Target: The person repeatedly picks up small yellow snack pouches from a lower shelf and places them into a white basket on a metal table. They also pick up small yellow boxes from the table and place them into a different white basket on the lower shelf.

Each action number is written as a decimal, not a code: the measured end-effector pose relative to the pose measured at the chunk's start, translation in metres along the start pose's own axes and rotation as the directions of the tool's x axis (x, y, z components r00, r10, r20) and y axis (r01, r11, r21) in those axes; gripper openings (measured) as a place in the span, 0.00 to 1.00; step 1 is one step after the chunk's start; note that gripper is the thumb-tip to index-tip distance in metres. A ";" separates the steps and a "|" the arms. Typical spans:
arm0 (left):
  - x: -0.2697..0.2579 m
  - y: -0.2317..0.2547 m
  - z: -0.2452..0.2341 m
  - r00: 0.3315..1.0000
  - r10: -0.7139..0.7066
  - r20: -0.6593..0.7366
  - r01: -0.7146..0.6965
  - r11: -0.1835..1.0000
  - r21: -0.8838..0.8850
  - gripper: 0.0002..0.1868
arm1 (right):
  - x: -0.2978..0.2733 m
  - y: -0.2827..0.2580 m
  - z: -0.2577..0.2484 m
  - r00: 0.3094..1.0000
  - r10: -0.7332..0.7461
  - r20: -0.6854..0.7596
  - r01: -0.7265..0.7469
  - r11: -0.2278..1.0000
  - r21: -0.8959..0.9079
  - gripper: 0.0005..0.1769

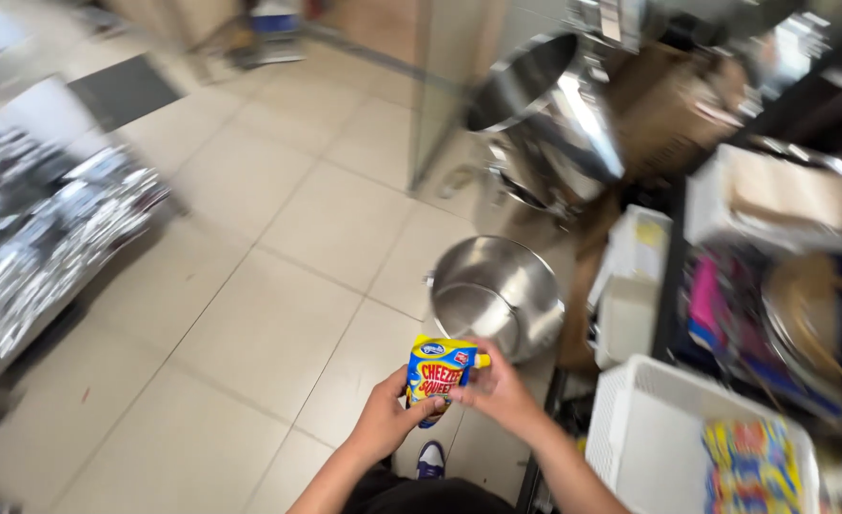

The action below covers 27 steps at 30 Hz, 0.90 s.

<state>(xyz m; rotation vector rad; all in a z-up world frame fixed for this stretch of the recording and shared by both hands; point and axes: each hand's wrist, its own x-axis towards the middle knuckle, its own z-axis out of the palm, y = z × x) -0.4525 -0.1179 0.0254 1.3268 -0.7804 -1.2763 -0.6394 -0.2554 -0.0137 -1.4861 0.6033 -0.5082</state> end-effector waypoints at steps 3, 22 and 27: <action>-0.023 -0.014 0.000 0.986 0.057 -0.154 -0.065 0.997 -0.051 0.20 | 0.001 0.033 0.024 0.962 0.180 0.207 -0.222 0.953 0.204 0.32; -0.208 -0.057 -0.090 0.576 0.195 -0.794 -0.155 0.980 0.129 0.20 | 0.040 -0.008 0.251 0.523 0.235 0.819 -0.255 0.960 -0.113 0.25; -0.257 -0.080 -0.125 0.462 0.162 -0.872 -0.217 0.974 0.066 0.25 | 0.031 -0.007 0.320 0.424 0.235 0.875 -0.241 0.960 -0.141 0.25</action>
